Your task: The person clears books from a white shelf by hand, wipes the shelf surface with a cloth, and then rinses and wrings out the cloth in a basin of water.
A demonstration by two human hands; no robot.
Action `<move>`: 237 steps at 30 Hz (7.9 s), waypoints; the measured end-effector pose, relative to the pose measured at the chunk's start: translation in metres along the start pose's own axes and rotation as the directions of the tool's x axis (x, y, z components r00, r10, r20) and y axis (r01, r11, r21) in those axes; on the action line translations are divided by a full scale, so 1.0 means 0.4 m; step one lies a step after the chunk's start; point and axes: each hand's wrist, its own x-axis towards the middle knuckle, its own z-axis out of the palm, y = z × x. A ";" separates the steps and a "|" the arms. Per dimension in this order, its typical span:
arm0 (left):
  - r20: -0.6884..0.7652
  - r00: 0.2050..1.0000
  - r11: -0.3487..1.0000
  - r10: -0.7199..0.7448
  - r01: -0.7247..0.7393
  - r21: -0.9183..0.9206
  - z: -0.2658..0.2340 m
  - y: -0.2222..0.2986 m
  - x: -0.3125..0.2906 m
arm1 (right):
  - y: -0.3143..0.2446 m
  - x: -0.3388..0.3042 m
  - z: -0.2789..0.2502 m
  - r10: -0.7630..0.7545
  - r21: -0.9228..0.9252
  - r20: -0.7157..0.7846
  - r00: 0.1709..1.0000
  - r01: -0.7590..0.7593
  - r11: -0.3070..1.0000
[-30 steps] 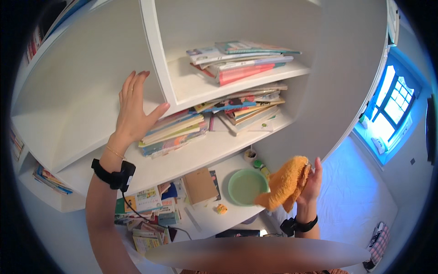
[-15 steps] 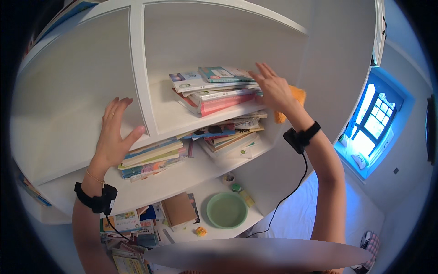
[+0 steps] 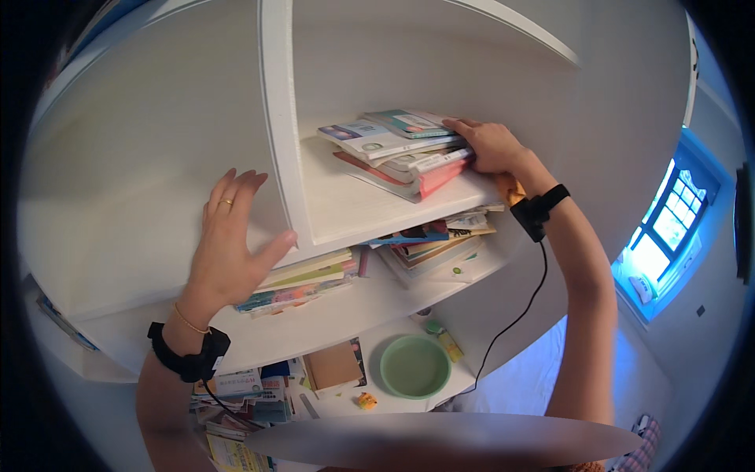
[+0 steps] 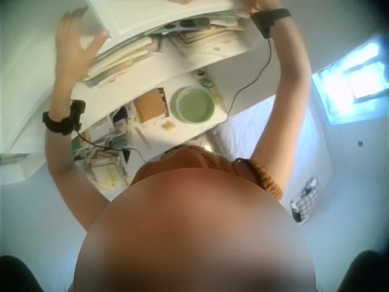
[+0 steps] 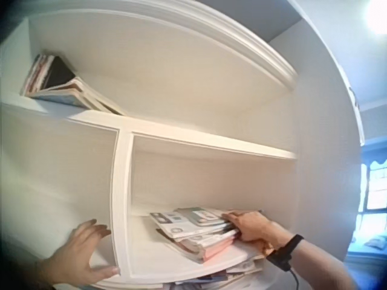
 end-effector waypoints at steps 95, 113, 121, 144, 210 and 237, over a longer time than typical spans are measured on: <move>0.945 -0.048 -0.692 0.324 0.669 0.271 0.122 0.442 -0.438 | -0.332 -0.707 0.030 -0.512 0.640 -0.320 0.797 0.580 0.504; 0.892 0.059 -0.511 -0.448 0.801 -0.310 0.652 -0.206 -0.860 | -0.510 -0.682 0.382 -0.168 0.684 0.264 0.950 -0.061 0.727; 0.926 0.253 0.614 -0.281 0.789 -0.029 0.591 -0.005 -0.511 | -0.352 -0.872 0.324 0.055 0.561 0.415 0.908 -0.303 0.770; 0.005 0.971 0.939 0.239 -0.232 0.254 -0.145 0.162 0.190 | -0.015 -0.267 -0.409 0.674 0.904 -0.210 0.708 0.403 -0.142; 0.263 0.964 0.954 0.034 -0.109 0.278 -0.097 0.155 0.233 | -0.090 -0.020 -0.177 -0.431 0.527 -0.139 0.892 0.435 0.730; 0.202 0.977 0.971 0.065 -0.108 0.212 -0.079 0.133 0.239 | -0.164 0.218 -0.219 -0.319 0.579 0.259 0.912 0.118 0.806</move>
